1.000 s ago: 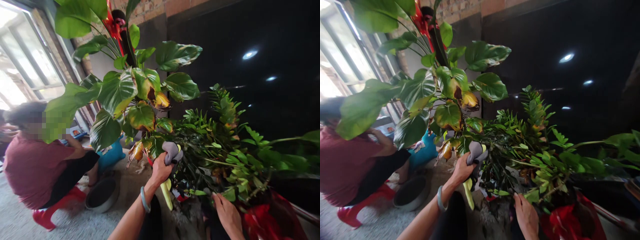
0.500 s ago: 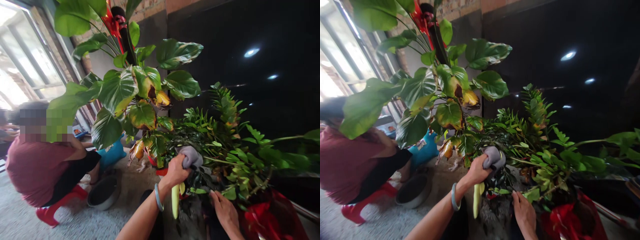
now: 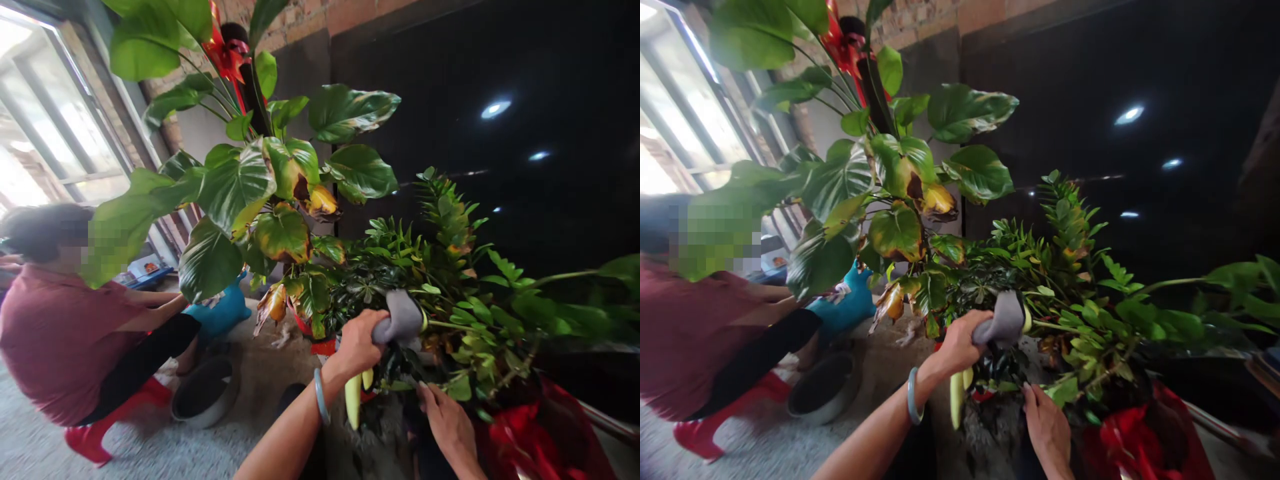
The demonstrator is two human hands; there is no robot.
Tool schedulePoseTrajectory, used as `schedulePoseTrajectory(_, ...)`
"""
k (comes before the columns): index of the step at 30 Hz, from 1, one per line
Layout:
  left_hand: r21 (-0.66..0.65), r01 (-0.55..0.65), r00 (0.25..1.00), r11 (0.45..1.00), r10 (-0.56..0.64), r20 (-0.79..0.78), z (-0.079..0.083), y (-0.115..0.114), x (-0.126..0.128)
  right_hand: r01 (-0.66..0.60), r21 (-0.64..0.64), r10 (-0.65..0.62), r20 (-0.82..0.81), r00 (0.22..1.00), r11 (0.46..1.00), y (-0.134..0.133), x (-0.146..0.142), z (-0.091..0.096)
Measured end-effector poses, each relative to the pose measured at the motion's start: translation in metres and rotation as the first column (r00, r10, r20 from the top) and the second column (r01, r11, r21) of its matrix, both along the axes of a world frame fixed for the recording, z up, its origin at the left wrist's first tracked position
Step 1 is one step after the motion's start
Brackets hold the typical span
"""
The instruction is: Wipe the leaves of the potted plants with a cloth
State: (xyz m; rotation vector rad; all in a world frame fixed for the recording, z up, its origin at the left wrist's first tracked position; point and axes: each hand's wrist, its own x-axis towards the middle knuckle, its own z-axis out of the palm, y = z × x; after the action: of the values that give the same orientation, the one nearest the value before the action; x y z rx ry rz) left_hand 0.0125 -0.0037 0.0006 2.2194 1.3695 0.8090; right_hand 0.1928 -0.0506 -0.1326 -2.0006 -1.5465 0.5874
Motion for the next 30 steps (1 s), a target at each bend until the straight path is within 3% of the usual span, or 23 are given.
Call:
schedulePoseTrajectory(2,0.047,-0.130,0.991,0.990,0.128,0.041,0.002,0.009,0.004,-0.032,-0.030,0.031,-0.051,0.998,0.999,-0.002,-0.002,0.008)
schedulePoseTrajectory(4,-0.004,-0.174,0.981,0.985,0.173,-0.087,-0.003,0.009,0.006,-0.044,-0.056,0.041,-0.064,0.997,0.997,-0.003,-0.003,0.014)
schedulePoseTrajectory(6,-0.131,-0.089,0.960,0.987,0.050,-0.274,-0.013,0.002,0.006,-0.022,-0.066,0.019,-0.032,0.999,0.998,-0.003,-0.002,0.017)
schedulePoseTrajectory(8,-0.260,0.054,0.933,0.964,-0.141,-0.330,-0.020,-0.007,0.002,-0.004,-0.073,0.006,0.024,1.000,0.997,-0.003,0.000,0.017)
schedulePoseTrajectory(9,-0.289,0.111,0.932,0.951,-0.200,-0.301,-0.021,-0.010,-0.001,-0.004,-0.084,0.008,0.049,0.999,0.996,-0.002,0.001,0.016)
schedulePoseTrajectory(11,-0.239,0.132,0.966,0.962,-0.178,-0.185,-0.016,-0.011,-0.005,-0.008,-0.121,0.017,0.073,0.997,0.993,-0.002,0.002,0.015)
schedulePoseTrajectory(15,0.042,-0.055,0.990,0.998,0.049,0.129,0.003,0.007,-0.007,0.006,-0.091,-0.005,0.006,1.000,0.996,-0.002,0.000,0.016)
schedulePoseTrajectory(18,0.116,-0.118,0.976,0.986,0.093,0.198,0.002,0.017,-0.005,-0.013,-0.075,0.012,-0.021,1.000,0.997,-0.002,-0.002,0.017)
schedulePoseTrajectory(21,-0.036,-0.044,0.999,0.998,0.042,-0.033,-0.016,0.009,-0.005,-0.007,-0.062,0.008,0.018,1.000,0.998,-0.002,-0.001,0.014)
schedulePoseTrajectory(23,-0.204,0.050,0.968,0.978,-0.097,-0.231,-0.027,0.000,-0.006,0.013,-0.050,-0.009,0.071,0.997,0.999,-0.002,0.001,0.011)
schedulePoseTrajectory(25,-0.288,0.109,0.934,0.952,-0.197,-0.297,-0.029,-0.007,-0.009,0.010,-0.058,-0.004,0.101,0.995,0.998,-0.002,0.002,0.010)
schedulePoseTrajectory(27,-0.211,0.098,0.968,0.973,-0.143,-0.206,-0.022,-0.005,-0.012,0.001,-0.089,0.008,0.095,0.995,0.996,-0.002,0.003,0.011)
schedulePoseTrajectory(30,0.034,-0.056,0.995,0.998,0.053,0.086,-0.003,0.009,-0.015,0.002,-0.099,0.002,0.042,0.999,0.995,-0.002,0.001,0.015)
